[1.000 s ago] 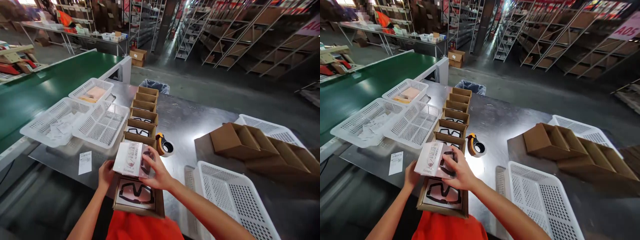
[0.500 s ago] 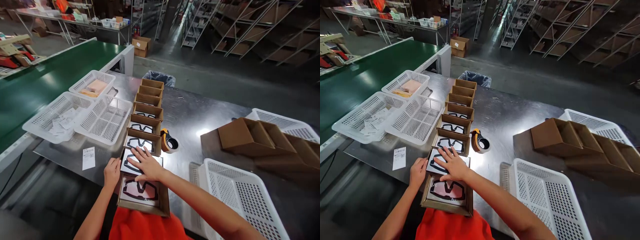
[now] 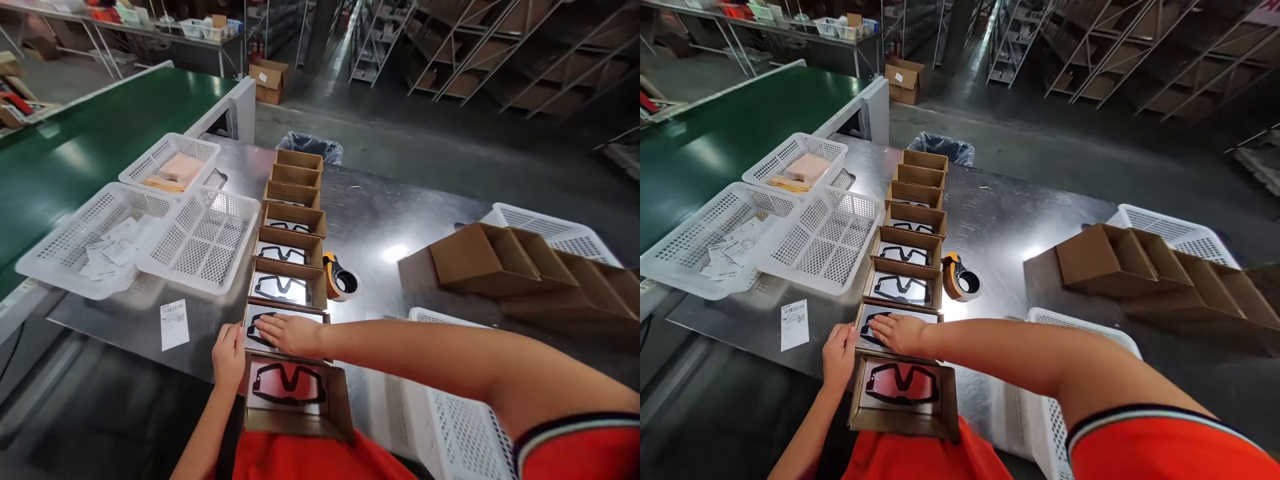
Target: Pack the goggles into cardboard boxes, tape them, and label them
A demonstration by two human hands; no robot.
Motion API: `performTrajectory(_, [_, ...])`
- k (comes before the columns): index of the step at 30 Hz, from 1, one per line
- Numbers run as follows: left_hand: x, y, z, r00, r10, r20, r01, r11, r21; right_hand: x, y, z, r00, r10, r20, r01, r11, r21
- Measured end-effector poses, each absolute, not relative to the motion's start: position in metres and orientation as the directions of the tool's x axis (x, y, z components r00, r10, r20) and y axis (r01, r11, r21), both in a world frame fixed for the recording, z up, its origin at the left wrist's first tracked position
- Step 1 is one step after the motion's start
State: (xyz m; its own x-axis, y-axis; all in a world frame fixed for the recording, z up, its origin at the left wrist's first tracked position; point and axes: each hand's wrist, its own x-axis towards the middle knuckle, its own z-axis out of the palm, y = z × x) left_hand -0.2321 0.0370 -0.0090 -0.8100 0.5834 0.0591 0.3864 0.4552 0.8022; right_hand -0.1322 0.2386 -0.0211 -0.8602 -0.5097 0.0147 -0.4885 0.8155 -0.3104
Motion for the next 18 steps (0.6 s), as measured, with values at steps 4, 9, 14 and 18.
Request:
performTrajectory(4, [-0.233, 0.042, -0.009, -0.812, 0.582, 0.034, 0.364, 0.461, 0.809, -0.141, 0.246, -0.061, -0.883, -0.461, -0.085, -0.374, 0.803, -0.464])
performTrajectory(9, [-0.233, 0.037, -0.004, -0.822, 0.567, -0.055, 0.315, 0.532, 0.786, -0.146, 0.235, -0.050, -0.927, -0.365, -0.087, -0.278, 0.823, -0.495])
performTrajectory(14, [-0.205, -0.006, -0.011, -0.821, 0.476, -0.316, 0.107, 0.672, 0.733, -0.088, 0.233, 0.003, -0.993, -0.034, 0.110, -0.080, 0.891, -0.448])
performTrajectory(18, [-0.190, -0.023, -0.019, -0.685, 0.583, -0.438, 0.263, 0.758, 0.598, 0.000, 0.282, -0.008, -0.655, 0.681, 0.328, 0.473, 0.708, -0.525])
